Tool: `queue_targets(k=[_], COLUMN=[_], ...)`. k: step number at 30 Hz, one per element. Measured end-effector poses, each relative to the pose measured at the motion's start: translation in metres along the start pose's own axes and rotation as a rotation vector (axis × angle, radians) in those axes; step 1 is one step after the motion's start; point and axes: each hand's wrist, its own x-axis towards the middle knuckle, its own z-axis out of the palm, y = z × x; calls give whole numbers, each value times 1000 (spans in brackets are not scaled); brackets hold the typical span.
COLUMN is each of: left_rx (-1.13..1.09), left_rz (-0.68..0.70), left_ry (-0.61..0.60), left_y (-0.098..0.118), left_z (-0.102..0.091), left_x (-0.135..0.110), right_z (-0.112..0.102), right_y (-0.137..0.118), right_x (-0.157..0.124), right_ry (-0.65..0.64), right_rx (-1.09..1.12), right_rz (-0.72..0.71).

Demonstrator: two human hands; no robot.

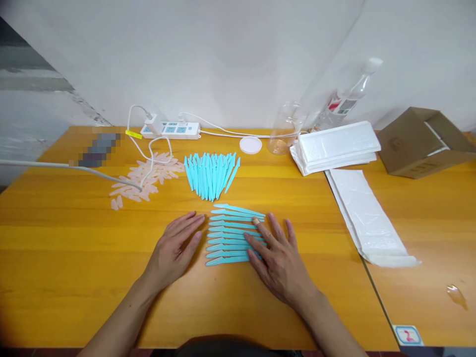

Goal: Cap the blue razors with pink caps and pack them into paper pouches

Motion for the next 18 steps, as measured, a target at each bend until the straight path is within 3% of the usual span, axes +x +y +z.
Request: queue_targets(k=[13,16,18], left_rx=[15,16,23], left_rz=[20,32,58], left_ry=[21,36,40], left_y=[-3,-1,2], left_z=[3,2,2], left_x=[-1,-1,0], right_z=[-4,-10,-19], right_y=[-1,16,43], right_x=[-1,-8,-17], right_ry=[0,104,235], right_rx=[-14,-49,-103], right_rz=[17,108,225])
